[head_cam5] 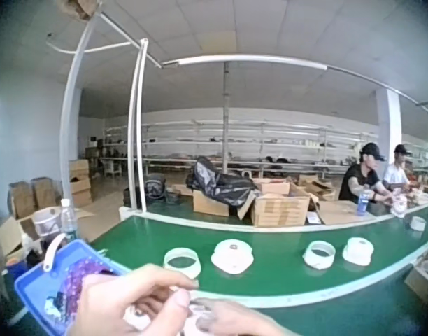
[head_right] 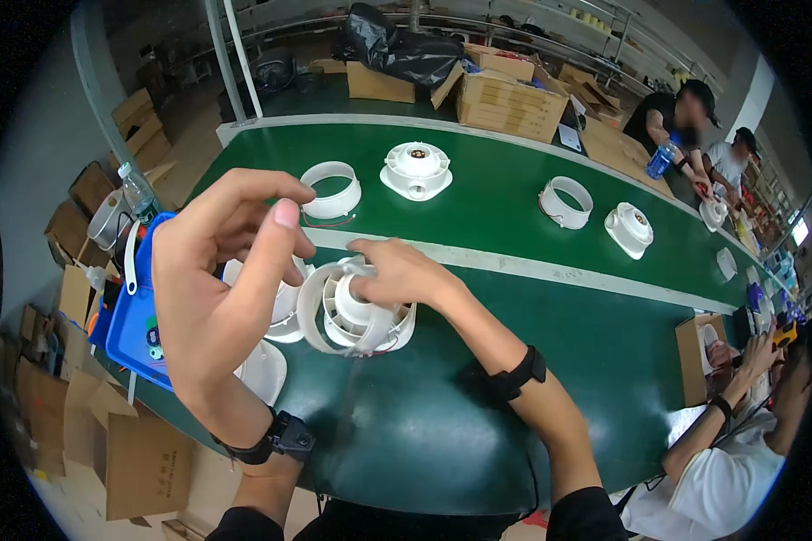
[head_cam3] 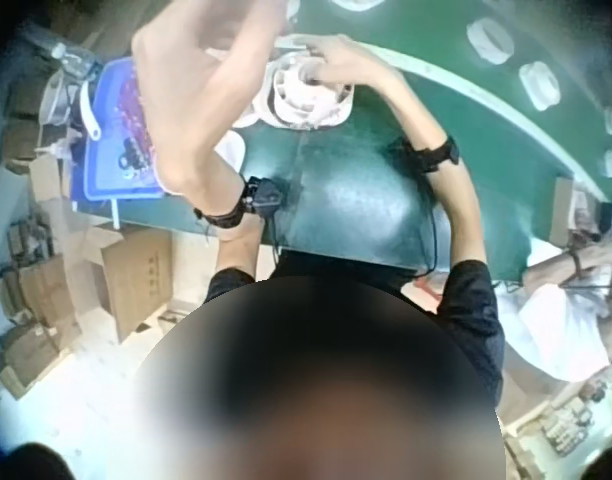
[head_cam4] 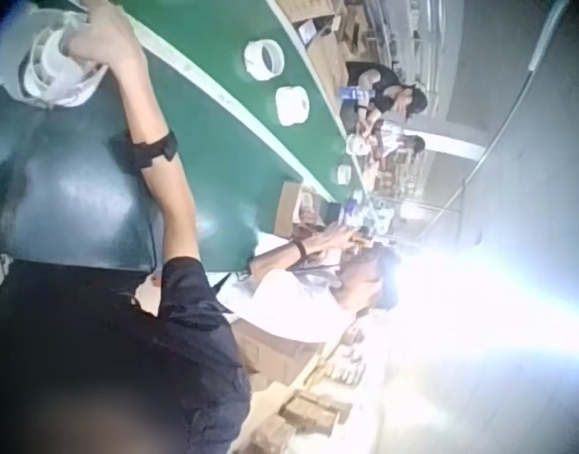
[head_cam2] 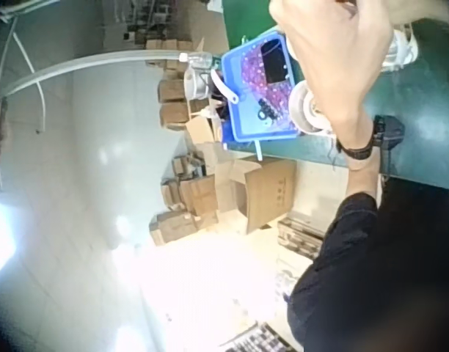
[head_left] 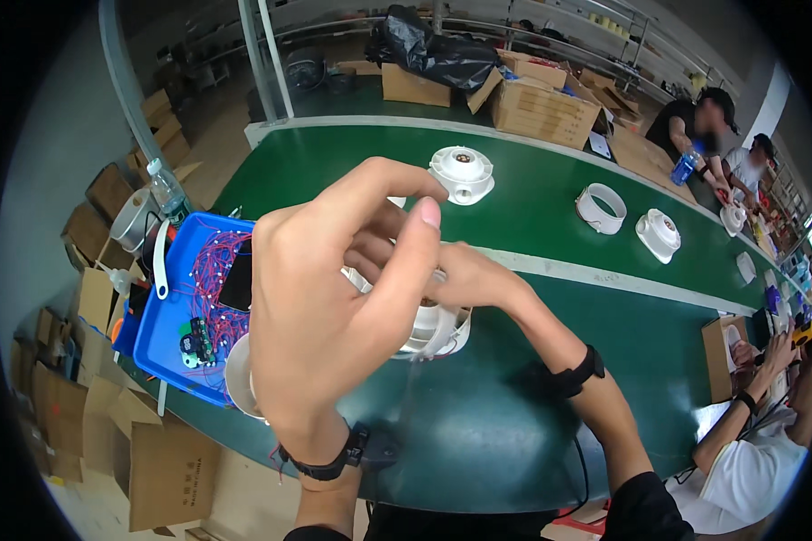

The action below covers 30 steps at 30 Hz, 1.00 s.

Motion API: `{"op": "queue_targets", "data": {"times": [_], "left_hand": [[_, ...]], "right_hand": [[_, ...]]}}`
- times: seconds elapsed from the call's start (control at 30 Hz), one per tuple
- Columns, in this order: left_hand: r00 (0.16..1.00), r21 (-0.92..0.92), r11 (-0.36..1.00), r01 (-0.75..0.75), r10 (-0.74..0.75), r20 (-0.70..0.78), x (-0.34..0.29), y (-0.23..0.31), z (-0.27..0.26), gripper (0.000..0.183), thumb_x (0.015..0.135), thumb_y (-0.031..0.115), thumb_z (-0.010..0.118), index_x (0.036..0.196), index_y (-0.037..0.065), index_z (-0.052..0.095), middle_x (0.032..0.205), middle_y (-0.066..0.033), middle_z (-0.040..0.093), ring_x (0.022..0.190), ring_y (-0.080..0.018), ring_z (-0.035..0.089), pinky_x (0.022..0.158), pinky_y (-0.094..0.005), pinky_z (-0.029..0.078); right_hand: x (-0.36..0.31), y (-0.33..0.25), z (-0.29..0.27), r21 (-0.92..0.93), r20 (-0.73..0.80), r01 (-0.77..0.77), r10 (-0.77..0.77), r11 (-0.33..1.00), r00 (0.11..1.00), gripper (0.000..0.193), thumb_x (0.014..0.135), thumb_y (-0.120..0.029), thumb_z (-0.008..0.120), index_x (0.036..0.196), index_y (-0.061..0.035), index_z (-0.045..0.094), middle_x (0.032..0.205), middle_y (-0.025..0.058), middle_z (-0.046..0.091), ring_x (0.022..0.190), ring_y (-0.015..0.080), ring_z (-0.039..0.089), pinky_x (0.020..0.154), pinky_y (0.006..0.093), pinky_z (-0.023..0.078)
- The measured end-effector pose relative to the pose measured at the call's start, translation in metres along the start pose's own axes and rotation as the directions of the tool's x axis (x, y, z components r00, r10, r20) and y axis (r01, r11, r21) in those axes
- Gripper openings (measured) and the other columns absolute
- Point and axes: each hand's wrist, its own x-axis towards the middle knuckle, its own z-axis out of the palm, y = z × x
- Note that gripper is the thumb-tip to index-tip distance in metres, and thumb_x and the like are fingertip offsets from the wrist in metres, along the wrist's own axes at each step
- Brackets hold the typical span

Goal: The person assembles white plastic housing units on a green assembly table. They pick up the white plastic shells, insert internal components, and route red and black wires through the casing. The person handles the units one at a time, inspecting the fit and alignment before placing them back on the table.

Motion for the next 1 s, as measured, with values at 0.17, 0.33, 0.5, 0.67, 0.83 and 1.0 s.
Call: {"op": "queue_targets", "data": {"times": [0.17, 0.33, 0.5, 0.67, 0.83, 1.0], "left_hand": [[0.998, -0.061, 0.996, 0.063, -0.064, -0.022, 0.0, 0.007, -0.003, 0.017, 0.098, 0.005, 0.054, 0.102, -0.004, 0.067, 0.072, -0.0075, 0.068, 0.059, -0.0083, 0.062, 0.055, -0.0211, 0.048], [0.997, -0.062, 0.995, 0.073, -0.072, 0.015, 0.0, 0.005, 0.0, 0.018, 0.099, 0.006, 0.053, 0.104, -0.004, 0.067, 0.074, -0.0077, 0.069, 0.063, -0.0094, 0.063, 0.058, -0.0225, 0.049], [0.996, -0.046, 0.996, 0.075, -0.072, 0.056, 0.003, 0.003, 0.016, 0.023, 0.092, 0.013, 0.068, 0.109, -0.003, 0.067, 0.075, -0.0151, 0.07, 0.063, -0.0208, 0.071, 0.055, -0.0307, 0.054], [0.979, 0.024, 0.998, 0.058, -0.062, 0.194, 0.0, 0.005, 0.028, 0.049, 0.083, 0.02, 0.078, 0.124, -0.002, 0.063, 0.09, -0.0171, 0.072, 0.07, -0.0226, 0.072, 0.061, -0.0304, 0.055], [0.97, 0.097, 0.976, -0.194, 0.176, 0.167, 0.0, 0.012, 0.045, 0.054, 0.061, 0.007, 0.083, 0.112, 0.001, 0.066, 0.092, -0.012, 0.07, 0.075, -0.0217, 0.068, 0.062, -0.03, 0.053], [0.927, 0.159, 0.916, -0.369, 0.35, 0.135, 0.001, 0.017, 0.056, 0.053, 0.055, 0.002, 0.082, 0.106, 0.004, 0.067, 0.089, -0.0107, 0.068, 0.075, -0.0291, 0.066, 0.063, -0.0349, 0.053]], "right_hand": [[-0.021, 0.007, -0.032, 0.16, -0.115, -0.07, 0.089, 0.985, 0.989, 0.044, 0.08, -0.002, 0.052, 0.121, 0.0063, 0.065, 0.096, 0.0251, 0.073, 0.086, 0.0328, 0.073, 0.07, 0.0425, 0.058], [-0.058, -0.008, -0.083, 0.755, -0.189, -0.013, 0.238, 0.655, 0.953, 0.039, 0.097, -0.012, 0.055, 0.133, 0.0043, 0.056, 0.109, 0.012, 0.068, 0.087, 0.0155, 0.069, 0.059, 0.0286, 0.057], [-0.087, -0.031, -0.109, 0.715, -0.484, 0.257, 0.195, 0.65, 0.853, 0.04, 0.096, -0.019, 0.065, 0.129, 0.0041, 0.061, 0.098, 0.0072, 0.069, 0.071, 0.0081, 0.06, 0.057, 0.0229, 0.047], [-0.106, -0.072, -0.1, 0.322, -0.673, 0.36, -0.056, 0.876, 0.738, 0.05, 0.086, -0.02, 0.08, 0.129, -0.0003, 0.064, 0.114, 0.0098, 0.066, 0.098, 0.0139, 0.063, 0.076, 0.0287, 0.055], [-0.116, -0.066, -0.106, 0.002, -0.722, 0.499, -0.344, 0.867, 0.6, 0.07, 0.074, -0.041, 0.086, 0.128, -0.001, 0.065, 0.101, 0.0126, 0.067, 0.088, 0.0225, 0.065, 0.073, 0.0316, 0.051], [-0.116, -0.078, -0.101, -0.17, -0.767, 0.464, -0.413, 0.869, 0.492, 0.029, 0.086, -0.022, 0.072, 0.101, 0.0023, 0.072, 0.076, 0.0136, 0.065, 0.065, 0.0245, 0.062, 0.06, 0.0328, 0.048]]}}
